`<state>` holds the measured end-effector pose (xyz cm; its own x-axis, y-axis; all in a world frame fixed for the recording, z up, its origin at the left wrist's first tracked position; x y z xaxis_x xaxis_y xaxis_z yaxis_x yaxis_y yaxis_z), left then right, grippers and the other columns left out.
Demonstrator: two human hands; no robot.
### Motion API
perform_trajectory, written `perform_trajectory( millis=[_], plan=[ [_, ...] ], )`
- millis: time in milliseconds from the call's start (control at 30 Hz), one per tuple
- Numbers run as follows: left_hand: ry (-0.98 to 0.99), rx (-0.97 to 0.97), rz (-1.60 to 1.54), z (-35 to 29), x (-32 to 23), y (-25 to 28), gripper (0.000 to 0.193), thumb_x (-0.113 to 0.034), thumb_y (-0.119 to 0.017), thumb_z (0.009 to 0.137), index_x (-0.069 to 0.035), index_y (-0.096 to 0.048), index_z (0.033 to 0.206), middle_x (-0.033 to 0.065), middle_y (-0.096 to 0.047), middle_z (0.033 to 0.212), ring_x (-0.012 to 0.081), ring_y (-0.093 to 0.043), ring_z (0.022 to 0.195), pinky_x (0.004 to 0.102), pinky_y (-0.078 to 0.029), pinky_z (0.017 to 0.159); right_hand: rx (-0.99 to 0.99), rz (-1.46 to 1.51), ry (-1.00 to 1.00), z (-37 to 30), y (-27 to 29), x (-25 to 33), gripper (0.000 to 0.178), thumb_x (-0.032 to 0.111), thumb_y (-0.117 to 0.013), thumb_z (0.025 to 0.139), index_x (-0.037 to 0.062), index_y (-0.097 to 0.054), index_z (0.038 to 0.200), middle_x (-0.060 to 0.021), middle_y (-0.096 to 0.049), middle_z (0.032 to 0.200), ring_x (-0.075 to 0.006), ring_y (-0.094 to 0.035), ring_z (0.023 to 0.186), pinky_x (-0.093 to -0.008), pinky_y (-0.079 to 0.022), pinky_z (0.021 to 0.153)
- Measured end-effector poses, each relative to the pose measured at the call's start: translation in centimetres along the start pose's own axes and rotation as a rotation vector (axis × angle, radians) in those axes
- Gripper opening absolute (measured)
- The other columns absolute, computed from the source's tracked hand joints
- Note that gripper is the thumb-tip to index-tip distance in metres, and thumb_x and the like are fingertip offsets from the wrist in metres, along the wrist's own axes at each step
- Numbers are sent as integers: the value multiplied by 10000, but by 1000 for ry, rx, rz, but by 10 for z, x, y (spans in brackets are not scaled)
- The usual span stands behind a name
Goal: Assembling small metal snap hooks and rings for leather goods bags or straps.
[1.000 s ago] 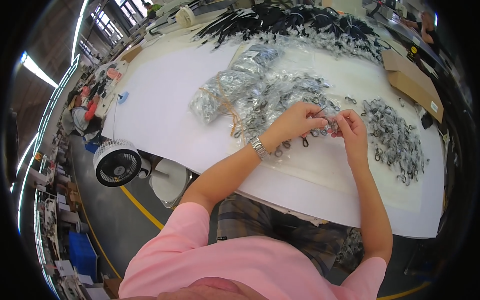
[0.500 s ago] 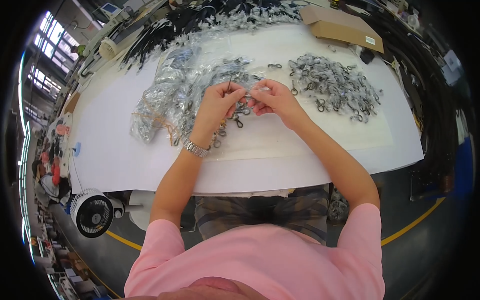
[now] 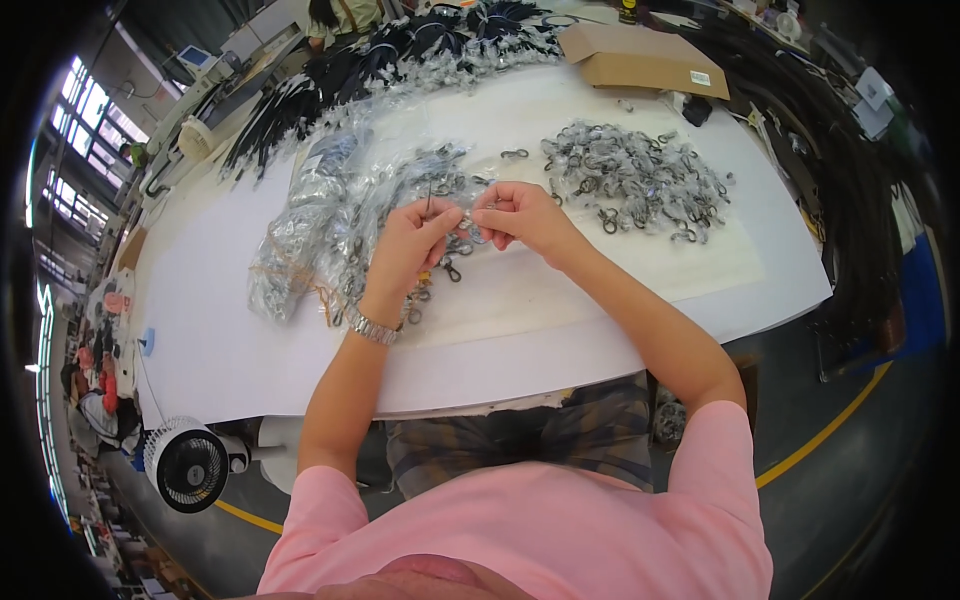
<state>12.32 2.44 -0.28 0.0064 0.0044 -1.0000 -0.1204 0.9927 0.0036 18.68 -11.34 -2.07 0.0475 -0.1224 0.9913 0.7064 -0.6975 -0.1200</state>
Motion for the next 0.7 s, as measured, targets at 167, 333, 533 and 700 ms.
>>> perform_trajectory(
  millis=[167,333,533,700],
  plan=[
    [-17,-50,6,1,0,5,185,-192,-695,981,-10,-684,947,81,-735,768,25,-458,463,193,-298,396,-183,97,-27,-3,11,1,156,192,-717,984,51,-660,1020,-29,-695,792,-87,-628,657,-229,-508,616],
    [63,6,-115,-1,8,-9,188,-198,-688,991,-12,-679,962,106,-746,826,21,-460,459,181,-298,391,-195,51,61,-1,19,6,144,172,-694,996,33,-671,971,-35,-699,791,-90,-631,648,-233,-523,619],
    [153,212,-198,-6,14,-32,226,-232,-679,1009,-7,-672,1016,107,-732,904,23,-450,480,185,-305,410,-269,-327,245,-16,10,40,161,116,-669,989,12,-687,868,-22,-690,740,-68,-639,639,-218,-502,579],
    [172,309,-168,-8,17,-39,253,-233,-658,1022,12,-676,1084,74,-702,907,26,-440,503,195,-311,433,-283,-476,370,-28,3,62,133,97,-697,933,-13,-697,858,-17,-689,730,-37,-603,652,-216,-475,584]
  ],
)
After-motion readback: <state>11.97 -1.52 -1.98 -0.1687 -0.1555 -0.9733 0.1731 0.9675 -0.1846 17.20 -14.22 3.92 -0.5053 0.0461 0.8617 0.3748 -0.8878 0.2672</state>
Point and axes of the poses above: each hand's wrist, its own z-axis towards the middle knuckle, its own y-axis out of the back of the hand, x = y × z, the point moved 10 cm from there along z, towards the middle knuckle
